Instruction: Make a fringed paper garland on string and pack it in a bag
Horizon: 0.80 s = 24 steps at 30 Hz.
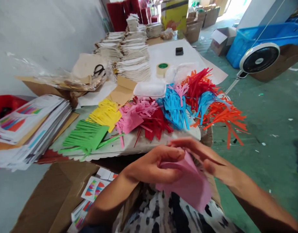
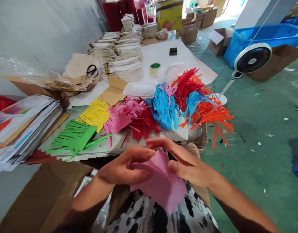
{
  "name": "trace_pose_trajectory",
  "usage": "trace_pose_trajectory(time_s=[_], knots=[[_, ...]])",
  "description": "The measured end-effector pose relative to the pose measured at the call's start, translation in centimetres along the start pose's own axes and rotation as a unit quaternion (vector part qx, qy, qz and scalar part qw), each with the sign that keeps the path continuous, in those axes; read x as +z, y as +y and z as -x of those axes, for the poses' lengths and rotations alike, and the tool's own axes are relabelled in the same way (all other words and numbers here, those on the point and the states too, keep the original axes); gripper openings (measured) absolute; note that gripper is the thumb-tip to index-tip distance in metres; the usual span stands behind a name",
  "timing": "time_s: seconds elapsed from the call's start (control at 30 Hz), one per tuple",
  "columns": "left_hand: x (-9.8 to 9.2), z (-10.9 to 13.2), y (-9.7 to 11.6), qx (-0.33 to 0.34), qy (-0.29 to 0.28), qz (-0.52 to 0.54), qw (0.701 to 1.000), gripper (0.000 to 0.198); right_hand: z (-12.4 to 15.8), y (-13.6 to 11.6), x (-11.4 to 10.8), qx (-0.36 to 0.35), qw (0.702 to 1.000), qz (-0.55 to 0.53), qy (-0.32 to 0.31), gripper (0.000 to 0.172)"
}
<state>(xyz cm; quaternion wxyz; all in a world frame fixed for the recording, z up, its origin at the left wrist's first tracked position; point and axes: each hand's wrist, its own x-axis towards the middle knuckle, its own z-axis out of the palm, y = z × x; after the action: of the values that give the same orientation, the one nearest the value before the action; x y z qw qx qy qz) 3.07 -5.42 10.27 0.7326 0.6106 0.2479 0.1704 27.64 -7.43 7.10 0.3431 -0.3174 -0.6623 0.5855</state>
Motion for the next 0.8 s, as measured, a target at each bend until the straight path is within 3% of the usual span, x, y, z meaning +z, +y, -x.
trace_pose_trajectory(time_s=[0.13,0.27,0.33,0.4,0.43,0.47,0.57,0.6,0.73,0.8], knots=[[-1.8,0.3,-1.1,-0.094,-0.001,0.102,0.990,0.033,0.2,2.5,-0.1,0.112,0.983,-0.136,-0.054,0.045],[-5.2,1.1,-1.8,-0.146,0.005,0.107,0.984,0.045,0.3,2.0,-1.9,0.143,0.986,-0.085,-0.010,0.045],[-7.1,1.2,-2.0,-0.165,0.026,0.044,0.985,0.044,-0.7,1.4,-3.3,0.145,0.989,0.002,0.019,0.042],[-8.5,1.0,-2.3,-0.148,0.097,-0.100,0.979,0.040,-2.2,1.5,-4.7,0.139,0.982,0.117,0.044,0.042],[-8.9,0.8,-2.5,-0.122,0.154,-0.201,0.960,0.039,-3.0,1.9,-5.2,0.138,0.972,0.178,0.058,0.042],[-8.9,0.5,-2.8,-0.089,0.218,-0.307,0.922,0.040,-3.8,2.6,-5.7,0.140,0.959,0.236,0.072,0.040],[-6.8,-0.6,-4.5,0.026,0.359,-0.537,0.763,0.043,-5.5,5.4,-6.5,0.149,0.913,0.370,0.086,0.029],[-5.6,-1.1,-5.4,0.060,0.365,-0.566,0.737,0.043,-5.7,6.3,-6.5,0.154,0.897,0.405,0.085,0.025],[-0.5,-3.6,-10.7,0.153,0.250,-0.599,0.745,0.068,-5.4,7.7,-5.7,0.180,0.814,0.545,0.092,0.021],[0.9,-4.7,-13.6,0.140,0.250,-0.614,0.736,0.067,-4.5,7.3,-4.9,0.143,0.765,0.617,0.117,0.028]])
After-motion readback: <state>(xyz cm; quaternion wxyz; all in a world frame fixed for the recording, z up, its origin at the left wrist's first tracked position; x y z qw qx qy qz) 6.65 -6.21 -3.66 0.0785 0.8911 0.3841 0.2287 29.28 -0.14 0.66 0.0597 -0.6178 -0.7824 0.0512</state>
